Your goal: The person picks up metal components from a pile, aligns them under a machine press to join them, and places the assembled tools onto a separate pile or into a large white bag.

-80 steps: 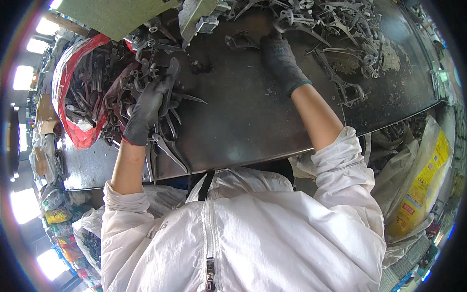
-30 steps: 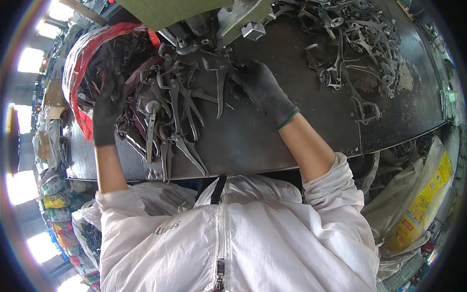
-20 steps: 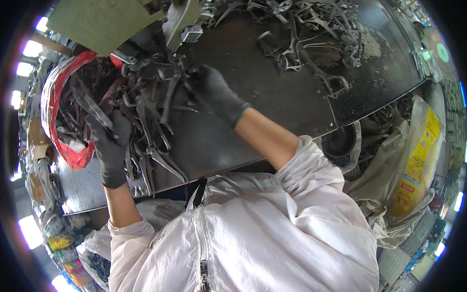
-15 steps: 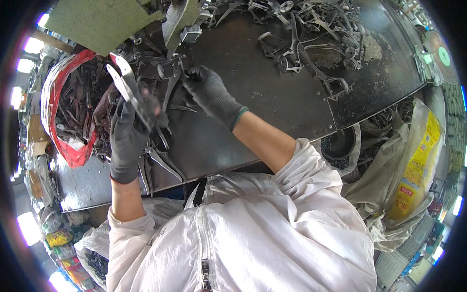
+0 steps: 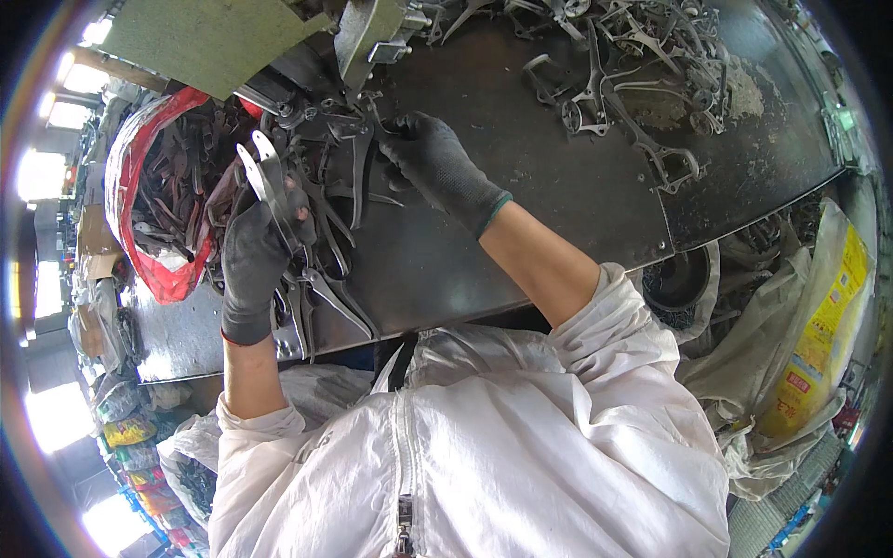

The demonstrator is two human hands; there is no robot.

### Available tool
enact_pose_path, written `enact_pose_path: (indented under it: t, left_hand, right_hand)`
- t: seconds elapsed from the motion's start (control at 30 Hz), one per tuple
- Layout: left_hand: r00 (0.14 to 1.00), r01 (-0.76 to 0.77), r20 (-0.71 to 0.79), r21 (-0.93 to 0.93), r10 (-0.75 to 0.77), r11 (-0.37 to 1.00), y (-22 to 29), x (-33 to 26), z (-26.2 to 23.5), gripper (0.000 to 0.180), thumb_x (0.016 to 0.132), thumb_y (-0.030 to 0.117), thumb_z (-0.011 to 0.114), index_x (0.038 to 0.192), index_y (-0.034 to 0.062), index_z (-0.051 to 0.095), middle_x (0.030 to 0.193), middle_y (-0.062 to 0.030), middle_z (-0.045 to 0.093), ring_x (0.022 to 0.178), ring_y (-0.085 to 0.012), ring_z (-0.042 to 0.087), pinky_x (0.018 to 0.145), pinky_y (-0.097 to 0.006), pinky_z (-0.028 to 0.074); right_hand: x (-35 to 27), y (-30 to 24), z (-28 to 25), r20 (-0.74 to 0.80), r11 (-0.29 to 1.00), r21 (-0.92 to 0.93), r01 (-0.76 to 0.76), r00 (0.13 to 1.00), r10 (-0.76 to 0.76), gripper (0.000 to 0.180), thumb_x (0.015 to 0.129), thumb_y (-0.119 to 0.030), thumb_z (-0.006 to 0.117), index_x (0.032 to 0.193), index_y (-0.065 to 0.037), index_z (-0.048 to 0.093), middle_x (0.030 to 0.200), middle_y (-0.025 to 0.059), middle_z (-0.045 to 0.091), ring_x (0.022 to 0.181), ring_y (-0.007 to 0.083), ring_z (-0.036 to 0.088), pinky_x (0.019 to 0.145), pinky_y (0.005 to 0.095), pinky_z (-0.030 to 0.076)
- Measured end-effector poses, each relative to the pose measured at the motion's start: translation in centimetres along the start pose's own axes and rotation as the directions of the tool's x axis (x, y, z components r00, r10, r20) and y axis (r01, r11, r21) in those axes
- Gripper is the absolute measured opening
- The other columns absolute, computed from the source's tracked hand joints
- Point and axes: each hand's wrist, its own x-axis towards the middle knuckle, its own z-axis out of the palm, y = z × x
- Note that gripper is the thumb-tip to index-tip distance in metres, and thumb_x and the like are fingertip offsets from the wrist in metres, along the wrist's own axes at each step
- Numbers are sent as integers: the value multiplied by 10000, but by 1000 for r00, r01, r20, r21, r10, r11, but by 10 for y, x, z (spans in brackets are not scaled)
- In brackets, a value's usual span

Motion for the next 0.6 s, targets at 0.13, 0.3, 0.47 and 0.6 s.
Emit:
enact_pose_path:
  t: [0.13, 0.3, 0.47, 0.6]
  left_hand:
    - [999, -28, -22, -20, 27, 999, -4, -4, -15, 379, 1024, 212, 551, 1330, -11, 563, 1119, -118, 664, 987, -213, 687, 835, -370, 588]
    - [996, 1, -85, -48, -5, 999, -8, -7, -8, 368, 1024, 206, 529, 1325, -2, 573, 1113, -110, 667, 997, -211, 689, 845, -370, 588]
    - [998, 16, -69, 66, -11, 998, -9, -6, -14, 362, 1028, 186, 468, 1313, -6, 582, 1030, -126, 704, 901, -221, 708, 839, -359, 585]
    - [997, 16, -82, 134, -4, 991, -5, -5, 1, 354, 1031, 174, 446, 1296, -10, 591, 1015, -123, 713, 869, -222, 715, 826, -351, 583]
  right_hand:
    - [6, -1, 0, 60, 1000, 17, -2, 998, 1, 214, 1025, -93, 616, 1219, -2, 613, 937, 49, 653, 698, 96, 622, 598, 245, 554]
    - [6, 3, -2, 27, 996, -34, -88, 996, 89, 215, 1023, -78, 600, 1218, 12, 603, 960, 58, 651, 697, 107, 631, 591, 246, 549]
    - [1, -1, 2, 19, 996, -63, -69, 997, 71, 226, 1021, -76, 598, 1222, 27, 594, 994, 58, 647, 705, 112, 640, 594, 251, 554]
    - [7, 9, -1, 26, 998, -31, -58, 998, 58, 226, 1027, -78, 602, 1227, 27, 598, 1005, 54, 651, 720, 114, 647, 599, 256, 557]
